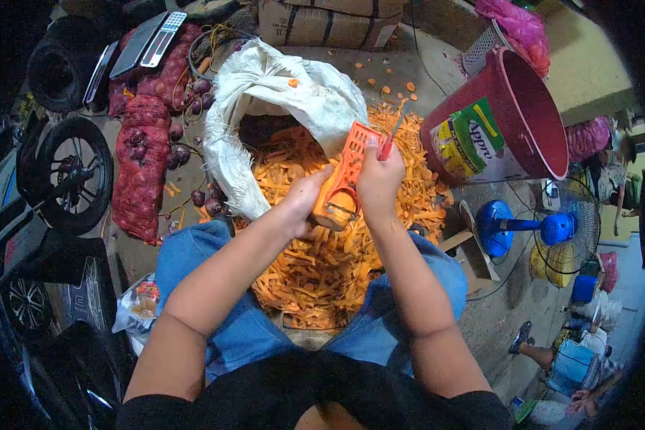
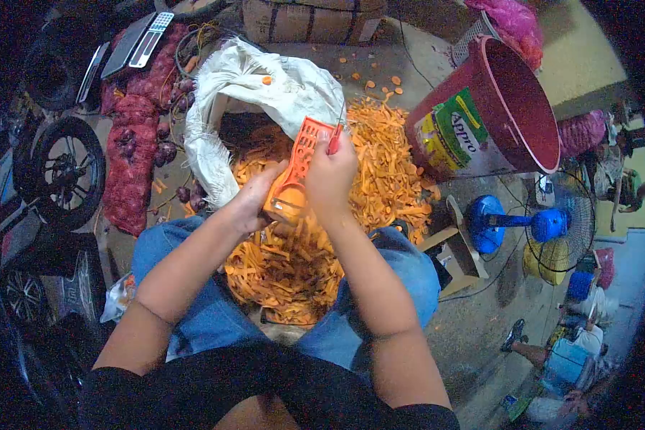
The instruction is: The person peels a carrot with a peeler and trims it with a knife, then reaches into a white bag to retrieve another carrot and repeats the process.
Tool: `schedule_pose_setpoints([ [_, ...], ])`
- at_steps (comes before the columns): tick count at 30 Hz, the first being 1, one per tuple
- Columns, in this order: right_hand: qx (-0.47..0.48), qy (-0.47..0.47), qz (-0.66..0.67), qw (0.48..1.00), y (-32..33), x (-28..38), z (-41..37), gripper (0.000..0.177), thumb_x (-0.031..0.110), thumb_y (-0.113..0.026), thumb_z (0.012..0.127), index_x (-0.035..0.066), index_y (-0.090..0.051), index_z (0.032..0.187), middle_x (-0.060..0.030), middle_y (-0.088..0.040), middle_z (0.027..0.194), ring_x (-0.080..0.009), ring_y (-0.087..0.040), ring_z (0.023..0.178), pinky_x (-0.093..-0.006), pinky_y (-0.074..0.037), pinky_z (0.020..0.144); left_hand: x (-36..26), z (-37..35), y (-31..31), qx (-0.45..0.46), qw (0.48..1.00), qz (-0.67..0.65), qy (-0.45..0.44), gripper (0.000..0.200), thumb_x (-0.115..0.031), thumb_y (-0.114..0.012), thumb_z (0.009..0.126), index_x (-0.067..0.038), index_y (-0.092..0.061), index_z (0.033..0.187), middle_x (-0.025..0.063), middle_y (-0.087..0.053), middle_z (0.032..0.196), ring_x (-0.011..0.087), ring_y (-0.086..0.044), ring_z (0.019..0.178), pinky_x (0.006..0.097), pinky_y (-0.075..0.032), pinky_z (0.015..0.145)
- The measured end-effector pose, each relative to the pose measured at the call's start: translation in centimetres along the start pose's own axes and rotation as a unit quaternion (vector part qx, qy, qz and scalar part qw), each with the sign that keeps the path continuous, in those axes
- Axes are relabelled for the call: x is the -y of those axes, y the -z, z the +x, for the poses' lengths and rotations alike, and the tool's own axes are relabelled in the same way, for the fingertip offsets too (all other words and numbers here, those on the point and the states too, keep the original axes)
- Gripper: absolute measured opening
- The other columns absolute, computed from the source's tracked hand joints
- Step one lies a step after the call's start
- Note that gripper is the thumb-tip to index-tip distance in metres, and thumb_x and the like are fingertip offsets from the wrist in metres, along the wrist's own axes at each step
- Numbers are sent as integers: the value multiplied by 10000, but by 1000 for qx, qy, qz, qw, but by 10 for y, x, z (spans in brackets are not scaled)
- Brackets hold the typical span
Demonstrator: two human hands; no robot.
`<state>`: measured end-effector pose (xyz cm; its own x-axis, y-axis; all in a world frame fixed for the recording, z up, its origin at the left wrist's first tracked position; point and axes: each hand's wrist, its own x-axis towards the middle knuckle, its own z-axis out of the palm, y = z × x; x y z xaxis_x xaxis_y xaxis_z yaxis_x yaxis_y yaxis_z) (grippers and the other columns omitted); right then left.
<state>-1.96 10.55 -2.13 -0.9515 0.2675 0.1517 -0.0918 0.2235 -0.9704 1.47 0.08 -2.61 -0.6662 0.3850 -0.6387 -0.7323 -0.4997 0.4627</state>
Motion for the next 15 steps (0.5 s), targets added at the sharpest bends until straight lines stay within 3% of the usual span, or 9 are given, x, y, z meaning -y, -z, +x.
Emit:
schedule_pose_setpoints([
  [1,-1,-1,-1,1000,2,-1,3,163,126,-435,796,-14,-484,728,-71,-488,588,-135,-428,513,-282,-358,498,-1,3,3,22,999,37,-9,347,-331,-305,836,-64,-463,991,63,-560,838,159,-558,691,298,-469,614],
  [3,-22,-8,-122,992,10,-6,15,175,140,-442,790,-18,-488,728,-86,-495,589,-161,-453,527,-296,-367,511,1,3,4,44,996,75,-18,347,-327,-314,836,-57,-467,989,68,-563,841,159,-561,697,290,-467,623],
  [5,-141,31,-144,979,22,-28,45,197,155,-450,783,-24,-486,708,-99,-508,594,-186,-477,533,-313,-373,517,10,-5,0,49,986,162,-6,356,-317,-346,830,-30,-472,998,82,-564,877,156,-563,728,276,-461,636],
  [7,-247,23,-159,956,45,-50,74,230,174,-448,786,-36,-489,703,-114,-518,600,-207,-495,535,-323,-386,527,13,-19,-10,56,985,155,56,371,-308,-375,822,-11,-470,1021,90,-556,919,151,-560,753,273,-457,651],
  [8,-248,21,-161,955,56,-54,81,230,174,-448,786,-36,-489,703,-114,-518,600,-207,-495,535,-323,-386,527,12,-23,-12,65,982,171,53,366,-311,-374,821,-16,-475,1013,90,-556,916,152,-560,754,274,-458,651],
  [10,-317,-70,-47,945,69,-56,89,246,189,-454,789,-36,-494,697,-98,-522,605,-185,-493,529,-310,-389,525,6,-23,-9,75,977,191,50,362,-314,-374,820,-21,-480,1004,89,-557,914,154,-559,755,275,-458,651],
  [11,-319,-68,-47,944,65,-41,84,246,189,-454,789,-36,-494,697,-98,-522,605,-185,-493,529,-310,-389,525,3,-17,-2,51,988,140,47,354,-315,-370,820,-28,-483,994,87,-559,902,156,-559,755,281,-460,651],
  [13,-225,-89,93,966,51,-11,67,236,198,-466,793,6,-467,656,3,-446,548,-99,-394,476,-257,-339,455,1,-5,6,25,995,84,40,346,-316,-366,820,-36,-486,984,85,-560,891,158,-558,754,286,-461,650],
  [15,-132,-65,68,987,28,-2,47,219,207,-469,794,26,-472,669,2,-455,565,-88,-404,494,-250,-336,452,0,3,10,-13,999,-32,4,314,-315,-313,836,-62,-479,921,56,-556,776,158,-554,659,286,-461,591],
])
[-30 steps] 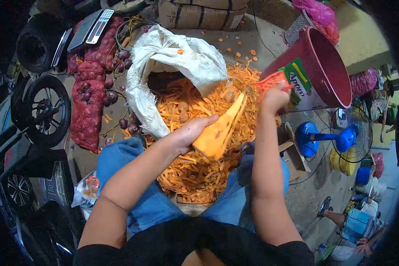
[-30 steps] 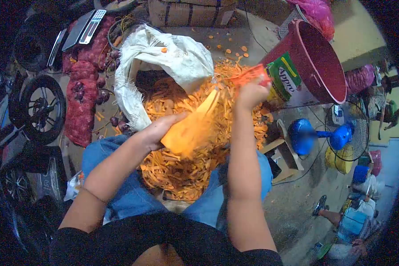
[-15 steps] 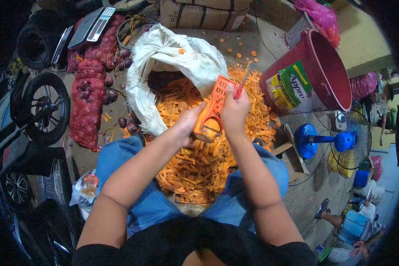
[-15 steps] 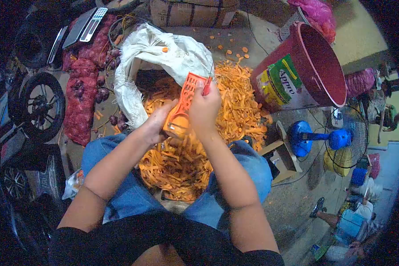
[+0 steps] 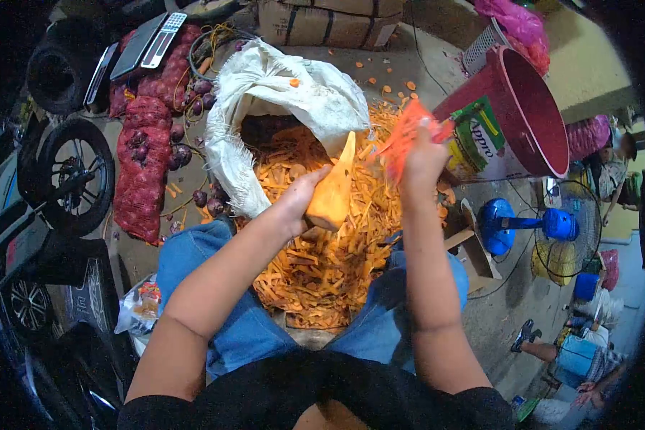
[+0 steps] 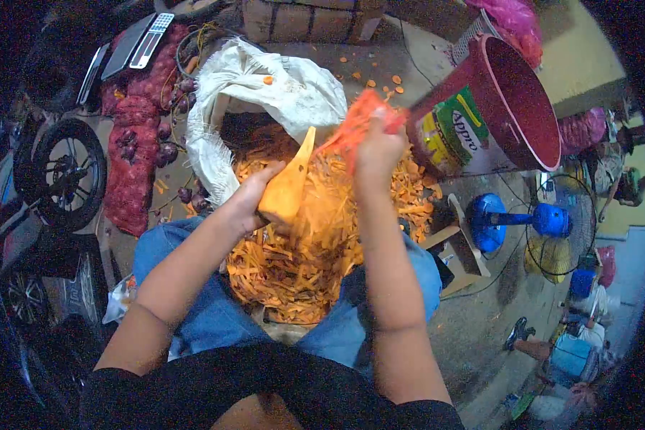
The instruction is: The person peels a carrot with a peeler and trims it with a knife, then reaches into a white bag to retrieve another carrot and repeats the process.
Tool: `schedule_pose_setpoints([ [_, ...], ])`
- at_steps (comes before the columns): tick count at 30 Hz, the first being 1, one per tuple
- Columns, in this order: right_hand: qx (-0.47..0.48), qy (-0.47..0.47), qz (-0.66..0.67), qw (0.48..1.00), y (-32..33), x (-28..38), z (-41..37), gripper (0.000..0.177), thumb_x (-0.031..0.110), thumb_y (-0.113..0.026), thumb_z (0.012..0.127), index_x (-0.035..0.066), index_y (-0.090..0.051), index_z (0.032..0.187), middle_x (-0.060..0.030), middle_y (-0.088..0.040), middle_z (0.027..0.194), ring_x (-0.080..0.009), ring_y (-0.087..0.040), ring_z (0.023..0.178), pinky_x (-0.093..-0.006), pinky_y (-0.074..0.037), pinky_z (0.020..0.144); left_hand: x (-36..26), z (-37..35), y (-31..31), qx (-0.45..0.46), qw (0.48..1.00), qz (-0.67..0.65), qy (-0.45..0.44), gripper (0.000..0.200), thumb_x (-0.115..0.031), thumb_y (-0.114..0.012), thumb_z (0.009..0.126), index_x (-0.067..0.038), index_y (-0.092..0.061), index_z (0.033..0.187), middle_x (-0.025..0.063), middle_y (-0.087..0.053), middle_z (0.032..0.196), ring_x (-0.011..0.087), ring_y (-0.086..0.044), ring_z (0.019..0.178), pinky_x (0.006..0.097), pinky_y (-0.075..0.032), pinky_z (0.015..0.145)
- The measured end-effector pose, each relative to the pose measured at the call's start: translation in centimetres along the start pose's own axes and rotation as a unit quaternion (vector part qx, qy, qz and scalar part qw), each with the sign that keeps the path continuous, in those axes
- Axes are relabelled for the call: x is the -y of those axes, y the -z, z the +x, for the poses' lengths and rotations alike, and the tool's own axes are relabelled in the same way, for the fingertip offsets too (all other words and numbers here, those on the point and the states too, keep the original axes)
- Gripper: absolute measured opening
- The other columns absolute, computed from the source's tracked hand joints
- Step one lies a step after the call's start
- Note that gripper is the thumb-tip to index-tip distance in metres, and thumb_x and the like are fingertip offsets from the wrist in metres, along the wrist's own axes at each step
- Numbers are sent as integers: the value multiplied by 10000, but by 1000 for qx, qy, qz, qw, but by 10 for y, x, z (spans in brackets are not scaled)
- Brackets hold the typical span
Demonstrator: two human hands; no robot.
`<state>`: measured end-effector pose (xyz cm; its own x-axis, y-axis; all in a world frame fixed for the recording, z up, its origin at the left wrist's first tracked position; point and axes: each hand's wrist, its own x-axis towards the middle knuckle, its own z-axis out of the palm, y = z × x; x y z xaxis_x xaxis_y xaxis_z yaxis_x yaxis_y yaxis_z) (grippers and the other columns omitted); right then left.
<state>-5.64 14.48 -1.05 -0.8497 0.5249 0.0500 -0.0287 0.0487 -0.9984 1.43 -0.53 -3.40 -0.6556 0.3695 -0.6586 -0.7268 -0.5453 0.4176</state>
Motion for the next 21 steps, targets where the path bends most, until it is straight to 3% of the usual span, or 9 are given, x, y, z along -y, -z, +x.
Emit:
schedule_pose_setpoints([
  [3,147,47,-50,987,-13,-1,-46,214,187,-464,795,11,-469,674,-15,-454,558,-102,-396,496,-257,-320,448,-1,0,-1,45,999,-22,-13,324,-316,-311,835,-59,-470,954,57,-555,821,160,-555,684,294,-469,605],
  [6,137,82,-39,986,-17,-8,-57,189,153,-448,797,-4,-470,694,-51,-458,554,-116,-402,499,-274,-323,456,-1,-7,-8,69,996,-36,-36,319,-310,-325,833,-57,-471,962,54,-563,804,156,-559,664,295,-475,590],
  [9,121,81,-98,985,-15,2,-52,174,130,-438,795,-15,-477,707,-92,-467,565,-142,-423,511,-294,-342,484,-4,-8,-10,52,998,26,-19,325,-318,-325,834,-54,-479,944,55,-564,772,156,-560,632,294,-476,581],
  [11,118,74,-108,984,-12,0,-43,168,125,-438,792,-16,-481,711,-101,-475,573,-154,-431,514,-301,-349,492,-7,-8,-9,100,990,94,-22,341,-326,-336,832,-43,-484,951,68,-568,796,157,-565,642,285,-475,600],
  [13,54,132,-158,977,-10,-14,-24,166,122,-441,784,-22,-482,714,-107,-491,590,-173,-443,512,-312,-355,499,-2,-11,-12,86,991,103,-9,346,-322,-346,829,-33,-483,962,74,-568,817,154,-568,660,279,-474,605],
  [17,-162,147,-232,948,25,-55,56,233,152,-452,778,-54,-465,672,-99,-493,580,-179,-441,507,-322,-353,503,13,-27,-19,95,979,178,38,336,-285,-381,820,-13,-478,991,88,-566,879,155,-569,728,268,-467,643],
  [18,-165,145,-234,947,33,-57,61,233,152,-452,778,-54,-465,672,-99,-493,580,-179,-441,507,-322,-353,503,13,-32,-23,101,976,191,38,333,-284,-380,820,-14,-480,988,87,-564,886,157,-567,738,274,-464,659],
  [20,-171,36,-68,982,39,-40,60,244,163,-451,784,-41,-459,652,-72,-481,557,-156,-425,494,-314,-349,497,11,-22,-14,81,984,154,35,334,-304,-362,823,-30,-480,974,75,-562,851,147,-560,704,269,-458,630],
  [21,-145,30,-56,987,38,-29,53,198,166,-451,789,24,-457,652,18,-409,537,-88,-399,483,-251,-328,462,9,-15,-8,61,991,113,29,337,-324,-344,826,-46,-480,960,64,-560,816,137,-553,670,264,-452,601],
])
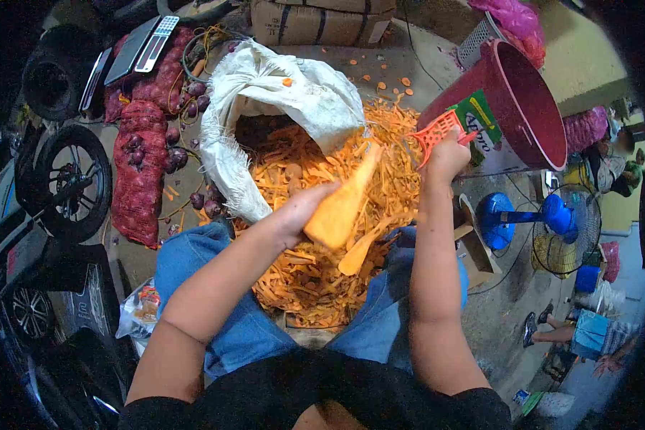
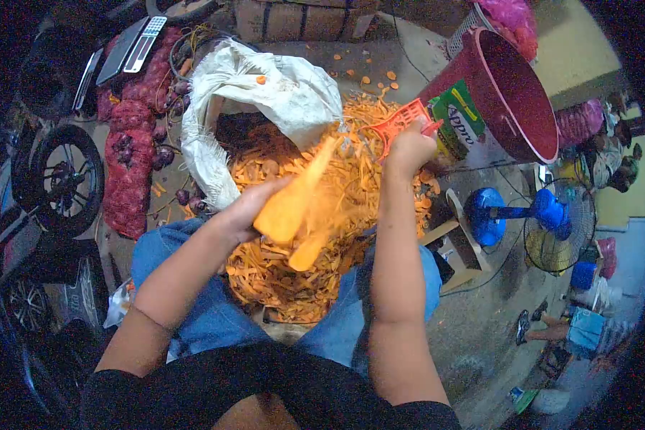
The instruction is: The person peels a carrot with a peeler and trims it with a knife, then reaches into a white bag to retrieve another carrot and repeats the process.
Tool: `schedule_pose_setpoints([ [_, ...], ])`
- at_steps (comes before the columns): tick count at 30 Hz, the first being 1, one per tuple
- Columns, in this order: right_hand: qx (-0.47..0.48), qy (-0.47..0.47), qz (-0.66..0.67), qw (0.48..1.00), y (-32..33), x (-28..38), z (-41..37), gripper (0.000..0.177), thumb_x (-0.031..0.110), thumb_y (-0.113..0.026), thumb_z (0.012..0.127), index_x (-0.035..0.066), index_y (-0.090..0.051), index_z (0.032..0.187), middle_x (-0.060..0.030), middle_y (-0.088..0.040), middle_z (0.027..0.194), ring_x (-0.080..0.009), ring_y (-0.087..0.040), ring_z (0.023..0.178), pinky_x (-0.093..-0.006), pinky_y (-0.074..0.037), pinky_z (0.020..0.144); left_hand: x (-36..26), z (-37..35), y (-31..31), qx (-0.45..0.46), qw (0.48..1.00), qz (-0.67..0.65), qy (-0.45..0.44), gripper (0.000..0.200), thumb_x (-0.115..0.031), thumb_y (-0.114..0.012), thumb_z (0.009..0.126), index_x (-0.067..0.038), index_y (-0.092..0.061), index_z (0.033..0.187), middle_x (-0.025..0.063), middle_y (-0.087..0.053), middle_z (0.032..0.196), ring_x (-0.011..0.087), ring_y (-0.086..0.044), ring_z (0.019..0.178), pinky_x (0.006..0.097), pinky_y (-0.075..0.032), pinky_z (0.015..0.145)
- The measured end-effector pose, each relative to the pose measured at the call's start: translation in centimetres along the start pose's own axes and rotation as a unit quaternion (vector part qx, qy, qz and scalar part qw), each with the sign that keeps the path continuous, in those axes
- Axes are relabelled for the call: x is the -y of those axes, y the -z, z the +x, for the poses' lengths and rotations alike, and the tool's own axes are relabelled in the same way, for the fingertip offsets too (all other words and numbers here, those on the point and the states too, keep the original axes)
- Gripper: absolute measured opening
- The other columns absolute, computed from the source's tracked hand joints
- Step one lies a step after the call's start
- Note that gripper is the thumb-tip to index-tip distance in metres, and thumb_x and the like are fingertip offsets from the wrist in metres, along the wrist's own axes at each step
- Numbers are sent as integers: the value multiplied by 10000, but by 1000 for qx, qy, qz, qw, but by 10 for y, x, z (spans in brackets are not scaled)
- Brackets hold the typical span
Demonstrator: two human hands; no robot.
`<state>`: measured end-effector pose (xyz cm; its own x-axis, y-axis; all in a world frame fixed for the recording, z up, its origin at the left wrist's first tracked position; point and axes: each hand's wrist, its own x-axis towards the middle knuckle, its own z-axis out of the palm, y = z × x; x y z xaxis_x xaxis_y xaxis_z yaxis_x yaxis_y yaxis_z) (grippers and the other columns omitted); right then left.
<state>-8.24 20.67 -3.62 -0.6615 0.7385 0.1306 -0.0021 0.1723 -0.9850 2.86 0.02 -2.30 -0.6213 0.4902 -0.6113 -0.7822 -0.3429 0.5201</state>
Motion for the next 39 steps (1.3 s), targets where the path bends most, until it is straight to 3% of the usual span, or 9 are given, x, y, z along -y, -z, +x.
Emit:
schedule_pose_setpoints([
  [5,150,-33,101,983,-15,45,-70,185,182,-481,783,54,-454,652,46,-393,550,-48,-362,505,-224,-311,463,-11,16,17,-84,989,-99,-71,323,-317,-333,827,-55,-457,968,60,-542,841,151,-544,708,301,-453,633],
  [9,275,-4,55,960,-15,36,-102,166,166,-454,797,25,-461,709,17,-423,566,-62,-361,482,-241,-299,433,-13,16,19,6,983,-171,-68,360,-322,-311,830,-47,-458,1010,87,-542,913,192,-537,806,332,-437,719],
  [18,199,-5,72,977,-12,37,-74,226,172,-456,797,48,-434,611,40,-359,517,-57,-319,462,-232,-273,420,-13,15,13,38,988,-132,-70,314,-291,-406,804,-46,-455,993,68,-533,888,148,-535,765,283,-456,642],
  [21,261,23,47,964,-3,36,-58,194,150,-461,786,30,-450,634,13,-417,526,-77,-376,482,-247,-309,439,-17,10,7,8,993,2,-117,365,-258,-498,760,-18,-431,1028,75,-522,908,130,-524,784,263,-444,650],
  [25,434,130,-187,872,6,29,-48,131,139,-477,742,25,-512,797,-158,-542,671,-280,-531,631,-343,-393,563,-18,13,13,-55,954,212,-206,492,-186,-594,686,-3,-390,1094,80,-506,956,126,-495,844,245,-396,737],
  [28,486,167,-297,805,12,35,-60,183,171,-484,729,21,-508,830,-199,-532,711,-347,-509,696,-394,-392,610,-18,14,17,-152,849,412,-294,565,-257,-619,624,13,-405,1073,169,-529,933,219,-532,837,293,-408,725],
  [35,521,109,-313,786,10,27,-57,189,190,-467,735,17,-523,786,-193,-537,722,-341,-511,704,-387,-398,622,-29,-5,3,-178,780,519,-301,518,-240,-596,595,-9,-450,1035,177,-543,883,275,-539,802,324,-419,710],
  [37,524,112,-324,780,9,16,-52,181,162,-457,776,-6,-505,823,-111,-518,625,-185,-467,564,-308,-378,549,-31,-4,5,-182,744,559,-318,512,-194,-587,592,-11,-444,1048,161,-541,901,223,-542,820,293,-403,737],
  [39,535,109,-325,772,9,16,-50,185,164,-465,769,-11,-509,812,-113,-524,629,-181,-472,564,-306,-381,551,-34,-7,4,-184,727,576,-325,509,-193,-587,593,-10,-444,1046,160,-539,907,223,-541,823,290,-403,736],
])
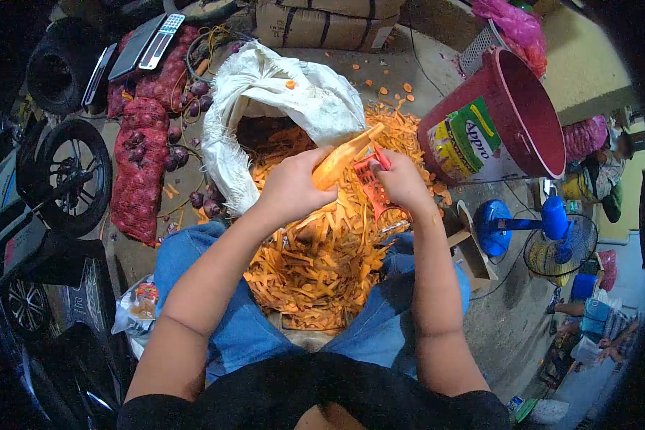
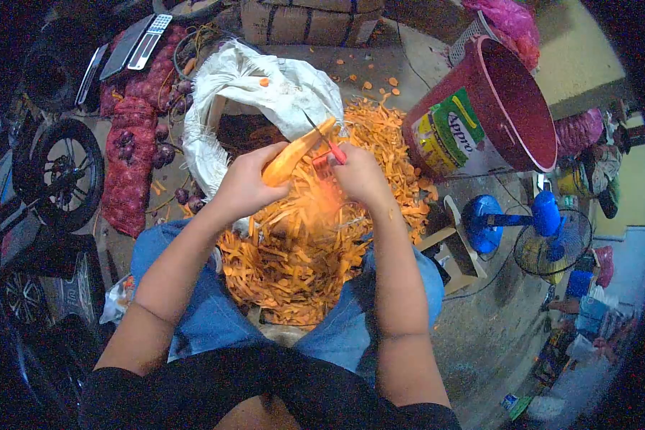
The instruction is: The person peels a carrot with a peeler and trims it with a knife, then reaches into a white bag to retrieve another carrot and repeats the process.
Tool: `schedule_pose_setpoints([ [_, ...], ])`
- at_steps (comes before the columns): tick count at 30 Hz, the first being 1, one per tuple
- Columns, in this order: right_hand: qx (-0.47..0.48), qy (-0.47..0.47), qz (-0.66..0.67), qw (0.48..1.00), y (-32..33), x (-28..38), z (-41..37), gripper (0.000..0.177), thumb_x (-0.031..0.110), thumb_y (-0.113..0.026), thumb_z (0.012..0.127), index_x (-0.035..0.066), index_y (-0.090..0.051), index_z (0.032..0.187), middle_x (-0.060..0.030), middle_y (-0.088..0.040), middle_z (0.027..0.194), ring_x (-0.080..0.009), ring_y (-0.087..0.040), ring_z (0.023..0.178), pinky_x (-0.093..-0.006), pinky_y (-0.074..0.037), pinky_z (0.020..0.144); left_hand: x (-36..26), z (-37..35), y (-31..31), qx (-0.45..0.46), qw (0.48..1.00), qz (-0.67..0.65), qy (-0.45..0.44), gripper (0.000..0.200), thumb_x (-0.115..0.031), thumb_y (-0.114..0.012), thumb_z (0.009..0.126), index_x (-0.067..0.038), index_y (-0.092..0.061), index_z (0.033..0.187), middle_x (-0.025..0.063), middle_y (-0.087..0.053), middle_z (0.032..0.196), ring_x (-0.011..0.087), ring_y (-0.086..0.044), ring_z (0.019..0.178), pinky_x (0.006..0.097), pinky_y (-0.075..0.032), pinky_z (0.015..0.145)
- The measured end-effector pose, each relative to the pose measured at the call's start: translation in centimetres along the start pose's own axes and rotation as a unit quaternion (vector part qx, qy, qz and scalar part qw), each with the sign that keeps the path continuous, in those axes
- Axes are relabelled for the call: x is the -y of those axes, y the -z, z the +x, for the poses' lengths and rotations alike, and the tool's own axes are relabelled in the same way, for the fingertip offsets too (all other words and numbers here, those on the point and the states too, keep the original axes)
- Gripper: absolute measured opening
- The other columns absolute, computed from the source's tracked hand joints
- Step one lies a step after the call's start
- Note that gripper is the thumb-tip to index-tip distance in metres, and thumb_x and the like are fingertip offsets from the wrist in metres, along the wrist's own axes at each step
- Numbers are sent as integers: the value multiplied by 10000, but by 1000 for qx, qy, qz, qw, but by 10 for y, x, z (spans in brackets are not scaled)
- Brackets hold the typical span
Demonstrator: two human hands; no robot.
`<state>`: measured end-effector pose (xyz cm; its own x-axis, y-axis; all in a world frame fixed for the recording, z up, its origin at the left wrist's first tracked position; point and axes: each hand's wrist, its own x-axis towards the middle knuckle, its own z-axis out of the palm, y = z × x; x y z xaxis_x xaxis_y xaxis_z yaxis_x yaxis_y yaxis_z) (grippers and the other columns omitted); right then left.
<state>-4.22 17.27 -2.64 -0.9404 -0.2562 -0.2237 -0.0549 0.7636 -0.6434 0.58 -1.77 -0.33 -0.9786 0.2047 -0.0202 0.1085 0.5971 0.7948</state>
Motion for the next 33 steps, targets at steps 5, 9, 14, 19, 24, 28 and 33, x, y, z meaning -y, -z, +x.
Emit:
schedule_pose_setpoints([
  [5,52,-99,14,994,-1,-10,5,196,168,-485,676,13,-556,772,-205,-546,744,-338,-527,707,-383,-412,625,-4,-5,4,-66,994,43,-81,506,-187,-584,592,-9,-443,1044,144,-538,890,190,-539,810,280,-400,736],
  [9,58,-133,-100,984,-11,-14,7,232,167,-490,664,-7,-557,803,-220,-544,761,-350,-527,740,-397,-411,653,2,-3,6,-26,979,-198,-44,497,-185,-588,626,-12,-424,1062,132,-530,923,244,-532,810,293,-407,733],
  [14,-38,-38,115,992,-28,-22,15,162,146,-483,727,-7,-533,711,-61,-512,575,-145,-481,519,-276,-370,496,5,-3,3,71,776,-608,151,385,-224,-444,743,-7,-403,1057,96,-524,866,191,-546,720,270,-441,651],
  [19,-133,-86,300,941,-7,31,3,178,172,-489,767,2,-534,740,-10,-502,607,-74,-450,545,-236,-368,497,12,-3,0,73,647,-718,245,329,-320,-387,781,-35,-431,938,115,-536,732,229,-556,641,311,-460,574],
  [24,-231,-55,512,826,-10,43,5,219,206,-483,794,-7,-531,769,-1,-509,652,-68,-448,554,-229,-373,506,19,0,-11,109,605,-756,226,361,-322,-382,791,-18,-477,961,107,-547,766,217,-553,660,318,-463,607],
  [28,-210,-64,482,848,-9,46,1,231,212,-478,798,-12,-524,766,-2,-509,661,-66,-450,567,-222,-374,514,16,0,-11,72,633,-734,236,362,-319,-426,779,-14,-471,969,100,-546,762,216,-556,667,322,-463,618],
  [33,-223,-11,474,852,-11,48,-3,207,199,-483,797,1,-512,744,9,-503,660,-54,-442,572,-213,-368,511,11,-1,-1,27,675,-697,240,348,-294,-443,769,-11,-467,969,102,-544,756,215,-557,670,324,-462,621],
])
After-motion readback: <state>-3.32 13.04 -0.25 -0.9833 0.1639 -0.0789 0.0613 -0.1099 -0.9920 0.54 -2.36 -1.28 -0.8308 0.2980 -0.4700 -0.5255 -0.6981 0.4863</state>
